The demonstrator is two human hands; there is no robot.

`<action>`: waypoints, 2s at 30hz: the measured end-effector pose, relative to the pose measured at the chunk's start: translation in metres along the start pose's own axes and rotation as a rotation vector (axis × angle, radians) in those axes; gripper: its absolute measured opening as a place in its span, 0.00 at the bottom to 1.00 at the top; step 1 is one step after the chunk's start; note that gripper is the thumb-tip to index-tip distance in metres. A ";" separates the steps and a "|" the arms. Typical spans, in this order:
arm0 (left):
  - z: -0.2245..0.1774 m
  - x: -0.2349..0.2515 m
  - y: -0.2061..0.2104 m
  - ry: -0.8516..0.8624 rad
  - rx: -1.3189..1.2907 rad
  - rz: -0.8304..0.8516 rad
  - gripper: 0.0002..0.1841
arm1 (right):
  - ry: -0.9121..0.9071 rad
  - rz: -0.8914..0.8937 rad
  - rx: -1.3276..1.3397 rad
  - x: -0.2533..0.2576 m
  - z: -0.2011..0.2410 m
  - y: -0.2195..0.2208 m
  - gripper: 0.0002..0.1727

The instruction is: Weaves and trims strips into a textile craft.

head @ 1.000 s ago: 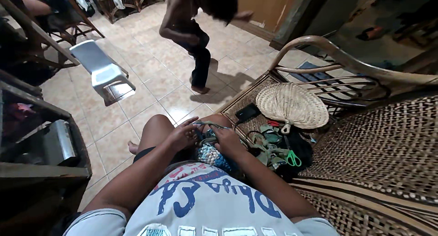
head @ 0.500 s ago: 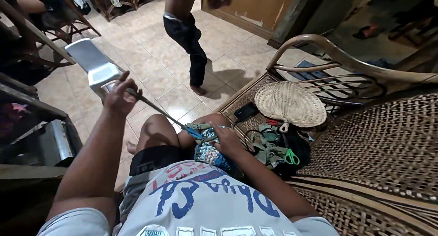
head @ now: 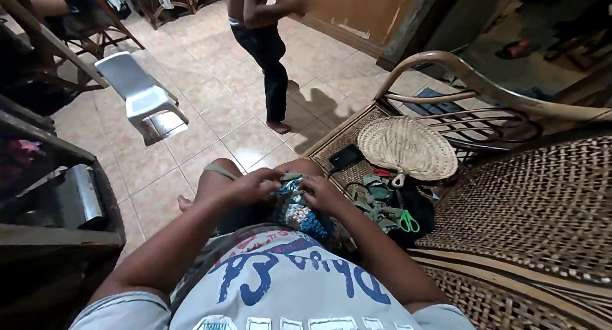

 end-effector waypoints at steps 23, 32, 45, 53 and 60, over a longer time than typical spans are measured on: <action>0.035 -0.001 0.053 -0.157 -0.297 -0.042 0.17 | 0.089 0.090 0.279 0.020 -0.004 0.022 0.18; 0.038 -0.004 0.024 -0.212 -0.419 -0.131 0.15 | 0.268 0.036 0.588 0.030 0.016 0.008 0.11; 0.031 -0.001 0.025 -0.146 -0.394 -0.262 0.15 | 0.099 -0.211 0.489 0.025 0.030 -0.007 0.09; 0.031 0.000 0.030 -0.167 -0.338 -0.255 0.18 | 0.230 -0.270 0.614 0.021 0.019 -0.003 0.08; 0.028 -0.001 0.031 -0.204 -0.400 -0.355 0.14 | 0.286 -0.116 0.513 0.023 0.015 -0.007 0.12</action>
Point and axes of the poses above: each hand's wrist, its own x-axis towards the middle knuckle, its own y-axis out of the palm, z = x × y, the point moved 10 cm from there along x, towards the middle knuckle, and after that the axes turned 12 degrees about -z, right-handed, at the moved point
